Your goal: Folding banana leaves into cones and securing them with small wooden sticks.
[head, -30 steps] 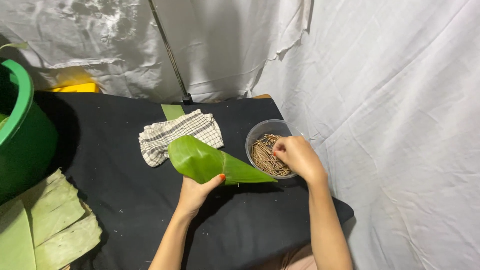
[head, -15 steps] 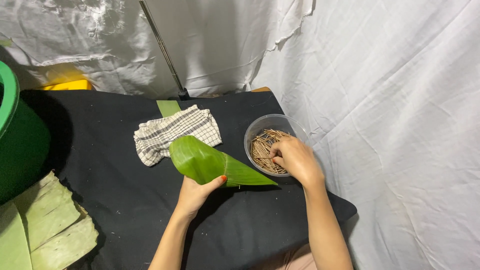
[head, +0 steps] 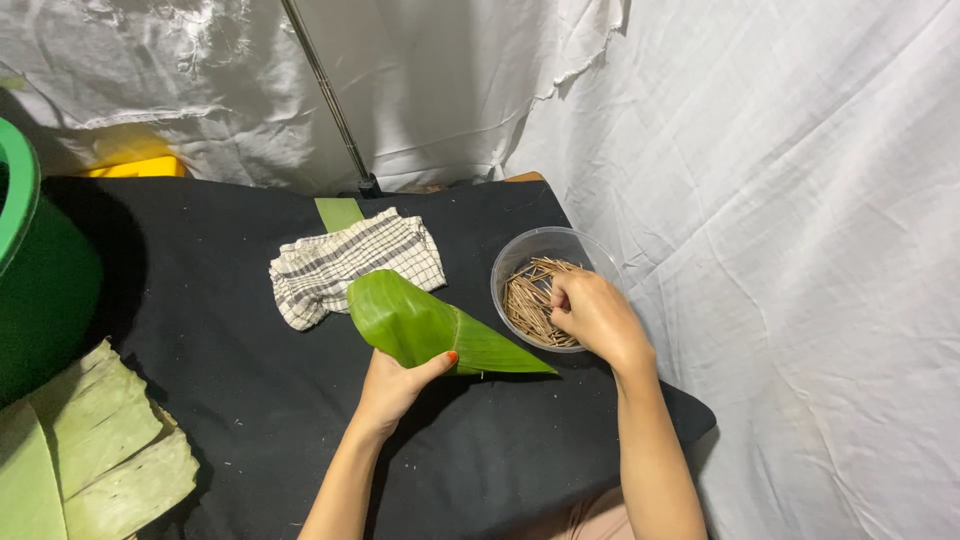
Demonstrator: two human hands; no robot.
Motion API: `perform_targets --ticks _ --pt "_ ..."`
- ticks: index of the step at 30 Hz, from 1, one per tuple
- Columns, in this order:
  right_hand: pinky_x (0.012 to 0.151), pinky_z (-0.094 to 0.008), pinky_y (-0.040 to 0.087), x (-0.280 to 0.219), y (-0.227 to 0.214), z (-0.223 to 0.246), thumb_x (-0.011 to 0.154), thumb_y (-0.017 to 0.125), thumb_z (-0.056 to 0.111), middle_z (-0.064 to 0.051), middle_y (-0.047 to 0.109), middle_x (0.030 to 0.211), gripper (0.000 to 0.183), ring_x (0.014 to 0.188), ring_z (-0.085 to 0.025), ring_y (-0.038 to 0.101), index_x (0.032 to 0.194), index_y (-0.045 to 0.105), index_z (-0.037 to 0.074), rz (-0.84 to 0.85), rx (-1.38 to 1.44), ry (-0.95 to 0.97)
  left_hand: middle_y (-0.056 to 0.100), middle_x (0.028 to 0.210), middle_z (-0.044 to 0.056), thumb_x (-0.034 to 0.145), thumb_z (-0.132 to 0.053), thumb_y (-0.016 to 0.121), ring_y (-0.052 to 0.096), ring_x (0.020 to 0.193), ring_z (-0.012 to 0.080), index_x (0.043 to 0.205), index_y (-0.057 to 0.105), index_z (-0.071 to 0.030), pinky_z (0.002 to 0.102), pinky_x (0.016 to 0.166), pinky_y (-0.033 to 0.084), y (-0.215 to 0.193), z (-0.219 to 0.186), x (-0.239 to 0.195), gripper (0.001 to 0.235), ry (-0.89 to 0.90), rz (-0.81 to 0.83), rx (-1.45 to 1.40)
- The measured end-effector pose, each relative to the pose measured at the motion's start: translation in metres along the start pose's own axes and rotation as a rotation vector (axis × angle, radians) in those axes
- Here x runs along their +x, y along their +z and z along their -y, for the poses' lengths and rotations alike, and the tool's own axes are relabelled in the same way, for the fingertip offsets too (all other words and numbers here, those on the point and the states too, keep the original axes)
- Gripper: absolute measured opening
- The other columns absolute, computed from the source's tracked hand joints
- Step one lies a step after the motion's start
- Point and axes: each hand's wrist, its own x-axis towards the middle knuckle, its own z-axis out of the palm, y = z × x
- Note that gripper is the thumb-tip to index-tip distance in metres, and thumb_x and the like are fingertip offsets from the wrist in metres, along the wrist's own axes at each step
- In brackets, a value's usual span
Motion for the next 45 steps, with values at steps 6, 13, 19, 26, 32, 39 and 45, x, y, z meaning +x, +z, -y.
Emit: perform_targets --ticks 6,13,19,26,32,39,45 --pt "0.075 -0.042 0.055 -0.003 -0.011 0.017 0.078 0.066 0.002 -0.012 0.066 0.077 0.019 0.084 -0.033 0.068 0.093 0.074 0.011 -0.017 -0.021 0.033 0.070 0.108 0.018 0.072 -0.003 0.086 0.066 0.102 0.0281 0.122 0.060 0.002 0.051 0.091 0.056 0.000 -0.004 0.000 0.057 -0.005 0.013 -0.003" --pt "0.078 -0.039 0.056 0.001 -0.003 0.009 0.078 0.071 0.001 -0.007 0.065 0.082 0.031 0.088 -0.029 0.066 0.108 0.076 0.012 -0.053 -0.060 0.052 0.069 0.108 0.017 0.073 -0.003 0.085 0.064 0.103 0.0268 0.124 0.058 0.001 0.050 0.092 0.055 -0.003 -0.002 0.000 0.058 -0.022 0.021 0.008" --pt "0.077 -0.042 0.055 0.002 0.002 0.016 0.080 0.073 0.009 -0.010 0.070 0.078 0.009 0.087 -0.033 0.069 0.085 0.078 0.015 -0.023 -0.005 0.021 0.070 0.110 0.019 0.074 -0.003 0.084 0.066 0.104 0.0283 0.126 0.057 0.002 0.051 0.093 0.055 -0.004 -0.002 0.001 0.059 -0.037 0.031 0.004" --pt "0.080 -0.044 0.058 0.006 0.004 0.013 0.086 0.065 0.006 -0.010 0.074 0.085 0.023 0.090 -0.033 0.072 0.102 0.077 0.018 -0.062 -0.080 0.201 0.069 0.110 0.018 0.075 -0.005 0.084 0.064 0.104 0.0277 0.126 0.057 0.002 0.051 0.092 0.054 -0.002 -0.008 -0.002 0.058 -0.058 0.009 0.034" --pt "0.076 -0.045 0.058 0.009 0.016 0.000 0.085 0.069 0.012 -0.011 0.071 0.079 0.011 0.086 -0.036 0.071 0.085 0.078 0.018 -0.075 -0.133 0.175 0.069 0.110 0.018 0.075 -0.005 0.084 0.066 0.104 0.0279 0.125 0.057 0.002 0.050 0.091 0.055 -0.001 -0.010 -0.002 0.058 -0.072 0.015 0.037" --pt "0.078 -0.047 0.057 0.007 0.016 0.004 0.081 0.073 0.014 -0.013 0.070 0.079 0.007 0.089 -0.037 0.069 0.080 0.080 0.014 -0.033 -0.141 0.150 0.069 0.112 0.018 0.074 -0.006 0.084 0.064 0.107 0.0281 0.127 0.057 0.002 0.051 0.094 0.054 -0.002 -0.008 -0.002 0.061 -0.078 0.020 0.040" --pt "0.072 -0.045 0.056 0.005 0.011 0.005 0.083 0.071 0.014 -0.012 0.070 0.073 0.012 0.081 -0.037 0.070 0.072 0.077 0.011 -0.040 -0.072 0.154 0.068 0.110 0.015 0.072 -0.005 0.086 0.063 0.104 0.0254 0.126 0.058 0.001 0.049 0.092 0.054 -0.001 -0.004 -0.001 0.060 -0.059 0.013 0.002"
